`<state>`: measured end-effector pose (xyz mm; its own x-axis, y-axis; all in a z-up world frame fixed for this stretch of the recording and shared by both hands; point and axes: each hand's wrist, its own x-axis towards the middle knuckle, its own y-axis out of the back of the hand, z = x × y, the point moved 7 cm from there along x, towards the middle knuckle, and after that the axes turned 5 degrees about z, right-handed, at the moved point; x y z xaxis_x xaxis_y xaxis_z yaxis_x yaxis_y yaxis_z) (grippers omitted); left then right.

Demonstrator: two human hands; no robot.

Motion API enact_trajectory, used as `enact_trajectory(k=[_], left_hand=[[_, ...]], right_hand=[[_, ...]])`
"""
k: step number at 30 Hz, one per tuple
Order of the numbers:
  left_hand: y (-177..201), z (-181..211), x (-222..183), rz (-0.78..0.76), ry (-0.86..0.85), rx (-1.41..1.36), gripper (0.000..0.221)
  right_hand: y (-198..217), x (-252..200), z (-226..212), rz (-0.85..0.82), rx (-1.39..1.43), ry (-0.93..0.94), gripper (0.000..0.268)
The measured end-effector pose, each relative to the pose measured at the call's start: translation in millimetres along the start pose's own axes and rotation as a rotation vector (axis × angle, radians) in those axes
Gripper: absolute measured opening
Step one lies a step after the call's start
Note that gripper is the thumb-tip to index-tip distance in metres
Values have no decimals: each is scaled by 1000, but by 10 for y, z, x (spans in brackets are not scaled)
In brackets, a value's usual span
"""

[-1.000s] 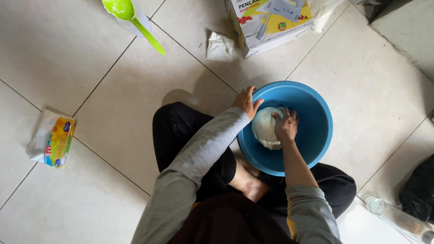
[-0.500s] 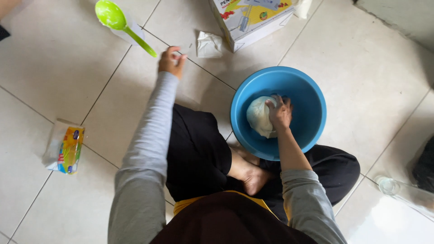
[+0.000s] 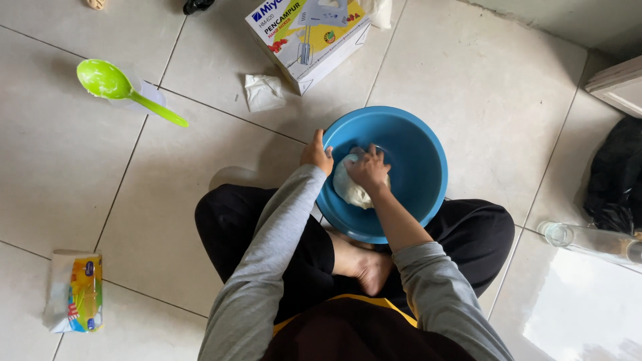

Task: Kneading a ball of dough in a blue plastic bowl while sitting on the floor.

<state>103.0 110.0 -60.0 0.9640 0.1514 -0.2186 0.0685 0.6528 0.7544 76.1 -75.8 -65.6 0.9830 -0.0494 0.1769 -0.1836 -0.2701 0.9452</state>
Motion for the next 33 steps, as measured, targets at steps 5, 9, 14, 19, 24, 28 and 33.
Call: enact_trajectory(k=[5,9,14,19,24,28,33], left_hand=[[11,-19,-53,-54,29,2,50],[76,8,-141,-38,35,38,51],[205,76,-221,-65,95,27,55],[316,185,-286,-83,111,54,57],[283,234,-269,-78,108,70,56],[228,156,-227,-45,113,67,54],[176,23,-435,8,152,20,57]], right_hand=[[545,-572,-653,-92,4,341,31],[1104,-929,-587,-167,107,486,35],[1422,-1055,-68,-234,200,438,27],[892,-887,471,-353,72,263,42],[329,-369,505,-175,-85,223,20],[-158,63,316,-305,-224,53,26],[-210,5,-228,72,-367,138,8]])
